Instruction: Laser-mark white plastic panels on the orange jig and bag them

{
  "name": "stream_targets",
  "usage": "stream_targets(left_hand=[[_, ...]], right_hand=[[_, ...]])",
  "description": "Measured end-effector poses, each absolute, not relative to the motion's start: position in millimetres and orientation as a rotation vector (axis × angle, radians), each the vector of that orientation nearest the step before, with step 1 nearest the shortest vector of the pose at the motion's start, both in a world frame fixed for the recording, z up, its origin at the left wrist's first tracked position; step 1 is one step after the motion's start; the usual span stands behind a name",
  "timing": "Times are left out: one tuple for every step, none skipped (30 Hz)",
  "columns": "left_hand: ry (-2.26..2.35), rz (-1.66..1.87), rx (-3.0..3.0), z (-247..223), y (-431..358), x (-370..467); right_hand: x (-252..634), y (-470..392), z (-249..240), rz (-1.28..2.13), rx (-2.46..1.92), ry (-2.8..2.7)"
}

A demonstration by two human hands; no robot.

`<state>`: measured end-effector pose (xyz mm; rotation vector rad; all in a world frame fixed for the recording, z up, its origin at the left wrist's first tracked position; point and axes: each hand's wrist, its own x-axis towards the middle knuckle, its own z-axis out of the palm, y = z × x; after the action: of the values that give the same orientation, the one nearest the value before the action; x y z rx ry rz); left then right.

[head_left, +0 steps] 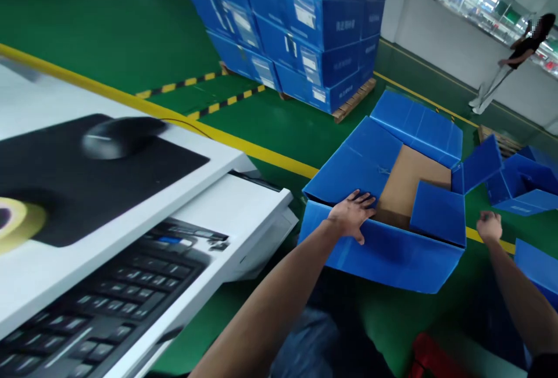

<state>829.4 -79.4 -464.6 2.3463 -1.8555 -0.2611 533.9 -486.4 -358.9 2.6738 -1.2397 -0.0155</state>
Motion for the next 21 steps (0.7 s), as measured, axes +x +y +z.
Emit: stream_targets(left_hand=[[-1.855,-0.261,2.347,-464.4,-79.3,829.4],[-1.855,-0.265,2.345,-464.3,-79.3,829.5],[-1.852,-0.271,2.344,-464.4,-79.4,829.5],[-1.850,-0.278,2.345,-464.4,-79.6,829.5],[-1.850,-0.285,2.348,-464.4,-79.8,829.3],[-1.849,-0.291,2.353,-464.4,-79.9,829.0],[-1.846,-0.297,2.361,-464.2,-79.9,828.5],[-1.844,-0.301,2.368,-464.0,-79.7,827.9],[-1.844,-0.306,2.374,-463.6,-79.5,827.2],[-1.847,-0.314,2.378,-463.1,-79.1,826.4],[-1.852,-0.321,2.382,-462.6,-78.8,825.8],[-1.855,-0.325,2.383,-462.2,-78.4,825.3],[-1.858,-0.328,2.379,-461.8,-78.1,825.1],[-1.857,-0.330,2.372,-461.6,-77.9,825.0],[-1.852,-0.331,2.364,-461.6,-77.8,825.2],[-1.844,-0.332,2.354,-461.8,-77.7,825.5],[-1.835,-0.330,2.346,-462.1,-77.6,825.8],[-1.826,-0.329,2.340,-462.5,-77.5,826.1],[-1.819,-0.330,2.338,-462.9,-77.4,826.2],[-1.814,-0.331,2.338,-463.1,-77.2,826.2],[-1.812,-0.334,2.339,-463.1,-77.0,826.0]], right_hand=[[547.6,-471.4,-372.2,0.045,2.674,-1.256],[563.9,-455.8,-383.4,0.088,2.709,-1.217],[582.1,-440.0,-393.1,0.112,2.773,-1.132],[601.5,-424.5,-401.7,0.110,2.845,-1.031],[621.0,-409.9,-409.5,0.083,2.914,-0.932],[640.0,-396.8,-416.8,0.040,2.971,-0.845],[657.6,-385.6,-423.3,-0.031,3.018,-0.774],[673.3,-376.7,-428.7,-0.120,3.049,-0.722],[686.5,-370.1,-432.6,-0.213,3.068,-0.689],[697.1,-365.7,-434.5,-0.303,3.076,-0.677],[705.0,-363.5,-434.1,-0.375,3.076,-0.679],[710.0,-363.4,-430.8,-0.423,3.073,-0.686],[712.5,-365.3,-424.5,-0.442,3.070,-0.693],[712.4,-369.4,-414.9,-0.434,3.070,-0.691],[709.8,-375.6,-401.9,-0.406,3.074,-0.673],[704.8,-384.2,-385.6,-0.364,3.082,-0.639],[697.2,-395.2,-366.5,-0.313,3.091,-0.599],[687.0,-408.3,-345.0,-0.266,3.099,-0.548],[674.4,-423.3,-322.0,-0.223,3.103,-0.508],[659.3,-439.7,-298.4,-0.193,3.102,-0.488],[642.3,-456.9,-275.4,-0.169,3.089,-0.499]])
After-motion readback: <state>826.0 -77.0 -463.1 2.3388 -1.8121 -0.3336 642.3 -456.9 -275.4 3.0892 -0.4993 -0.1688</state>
